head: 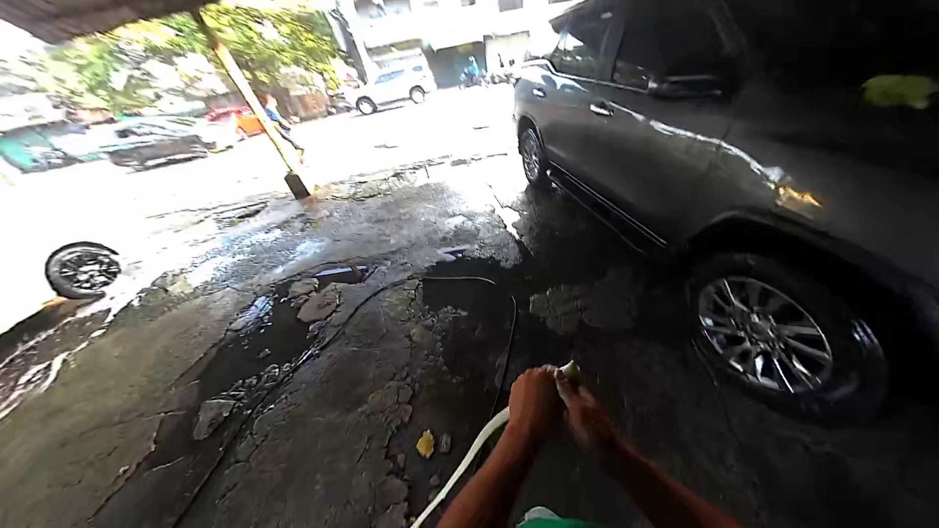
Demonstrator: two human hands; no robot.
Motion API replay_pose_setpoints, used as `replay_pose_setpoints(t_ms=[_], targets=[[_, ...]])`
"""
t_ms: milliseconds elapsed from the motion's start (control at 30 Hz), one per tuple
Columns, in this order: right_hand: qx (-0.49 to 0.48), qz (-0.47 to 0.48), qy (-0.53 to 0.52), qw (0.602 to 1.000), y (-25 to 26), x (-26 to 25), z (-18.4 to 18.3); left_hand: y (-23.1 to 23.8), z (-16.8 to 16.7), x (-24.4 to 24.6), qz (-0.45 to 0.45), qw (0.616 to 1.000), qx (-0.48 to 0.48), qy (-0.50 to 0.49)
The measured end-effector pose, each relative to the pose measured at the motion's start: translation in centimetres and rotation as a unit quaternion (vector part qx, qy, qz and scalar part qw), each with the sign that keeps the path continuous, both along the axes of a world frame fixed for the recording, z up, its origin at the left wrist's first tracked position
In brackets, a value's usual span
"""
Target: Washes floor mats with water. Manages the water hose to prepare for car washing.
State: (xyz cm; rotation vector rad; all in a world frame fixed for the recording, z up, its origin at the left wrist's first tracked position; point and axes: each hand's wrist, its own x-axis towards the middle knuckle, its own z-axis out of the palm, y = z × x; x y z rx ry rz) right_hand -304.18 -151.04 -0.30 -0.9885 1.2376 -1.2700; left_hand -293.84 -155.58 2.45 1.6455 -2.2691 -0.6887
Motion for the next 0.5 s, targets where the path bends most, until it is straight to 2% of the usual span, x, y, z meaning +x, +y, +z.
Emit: replay_pose_setpoints(t_ms=[100, 200, 267, 400, 500], targets=[[0.000, 0.015, 0.001, 1.000, -6.7, -3.5, 0.6, -4.5, 0.0, -4.3, 0.069, 0.997, -0.017, 0.025], [0.001, 0.016, 0.017, 1.000, -14.3, -6.9, 0.1, -10.7, -3.1, -7.9, 0.069, 0.984, -0.097, 0.129], [0.014, 0.004, -0.048, 0.999, -20.6, -9.7, -1.0, -15.2, -5.5, -9.5, 0.053, 0.976, -0.105, 0.182], [0.051, -0.071, -0.256, 0.963, -34.5, -17.9, -1.3, -23.6, -12.3, -10.2, 0.046, 0.983, -0.032, 0.175], [0.026, -0.103, -0.252, 0.962, -44.5, -25.5, 0.5, -28.6, -17.3, -10.1, 0.049, 0.988, 0.113, 0.095]])
